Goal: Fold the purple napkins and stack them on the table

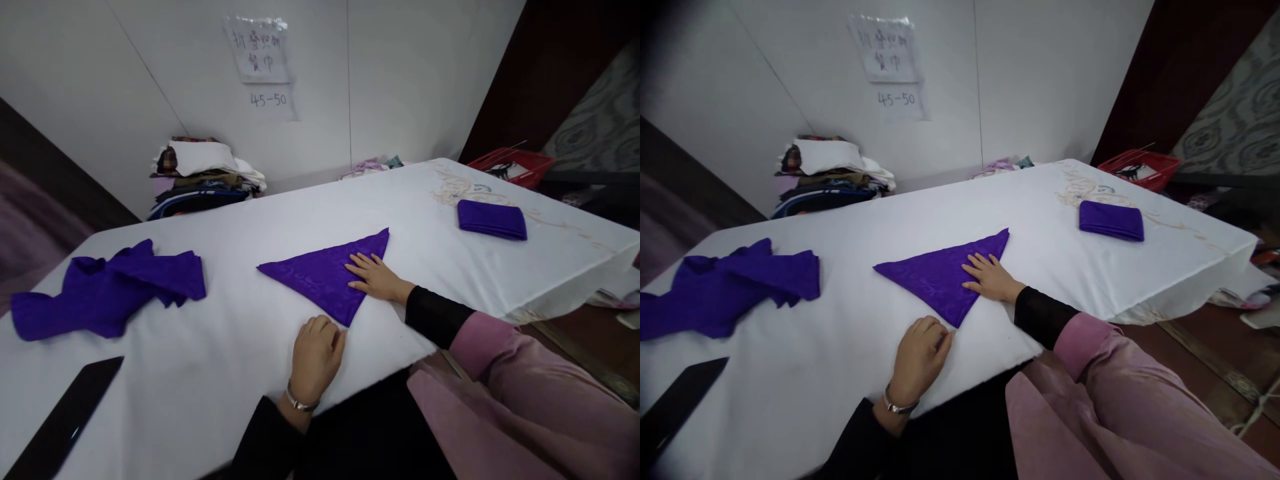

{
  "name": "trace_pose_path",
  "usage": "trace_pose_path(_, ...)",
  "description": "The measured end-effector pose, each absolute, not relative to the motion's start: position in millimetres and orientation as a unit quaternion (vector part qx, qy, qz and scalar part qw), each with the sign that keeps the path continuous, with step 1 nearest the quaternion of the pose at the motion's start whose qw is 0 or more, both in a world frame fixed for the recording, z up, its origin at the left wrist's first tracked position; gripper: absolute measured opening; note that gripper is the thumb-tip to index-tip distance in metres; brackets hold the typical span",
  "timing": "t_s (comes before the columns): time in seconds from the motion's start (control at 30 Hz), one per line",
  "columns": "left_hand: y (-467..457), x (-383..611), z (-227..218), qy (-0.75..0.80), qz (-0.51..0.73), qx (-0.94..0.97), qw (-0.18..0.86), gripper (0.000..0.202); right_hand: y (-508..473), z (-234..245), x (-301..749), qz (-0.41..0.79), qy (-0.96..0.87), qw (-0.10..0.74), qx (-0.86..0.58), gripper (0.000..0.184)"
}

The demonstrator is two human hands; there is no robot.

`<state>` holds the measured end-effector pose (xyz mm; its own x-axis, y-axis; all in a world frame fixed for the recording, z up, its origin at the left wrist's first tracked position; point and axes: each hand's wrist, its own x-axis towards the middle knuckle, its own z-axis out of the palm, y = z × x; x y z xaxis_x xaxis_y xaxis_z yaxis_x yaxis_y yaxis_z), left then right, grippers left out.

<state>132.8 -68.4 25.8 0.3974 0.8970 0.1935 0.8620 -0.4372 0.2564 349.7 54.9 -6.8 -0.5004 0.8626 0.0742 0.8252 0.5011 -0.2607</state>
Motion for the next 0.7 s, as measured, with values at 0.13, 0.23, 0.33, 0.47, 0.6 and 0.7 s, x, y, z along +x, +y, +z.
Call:
trace_pose_path(0.13,-65,141,23,0.54,0.139,0.83,0.027,0.022,55,-7,350,0.094,-0.862,0.1,-0.489,0.065)
trace_pose_path(0.23,-60,148,21,0.55,0.117,0.827,0.007,0.024,55,-6,350,0.087,-0.864,0.093,-0.487,0.066)
trace_pose_path(0.33,-57,153,18,0.551,0.1,0.829,-0.001,0.015,55,-6,349,0.08,-0.864,0.089,-0.489,0.065)
trace_pose_path(0.47,-61,153,19,0.514,0.101,0.852,0.006,0.012,56,-6,349,0.074,-0.866,0.084,-0.488,0.065)
trace_pose_path(0.6,-60,149,28,0.507,0.125,0.853,0.005,0.017,55,-6,349,0.062,-0.87,0.08,-0.483,0.067)
trace_pose_path(0.7,-50,148,34,0.482,0.155,0.862,0.015,0.021,54,-6,349,0.055,-0.871,0.08,-0.482,0.067)
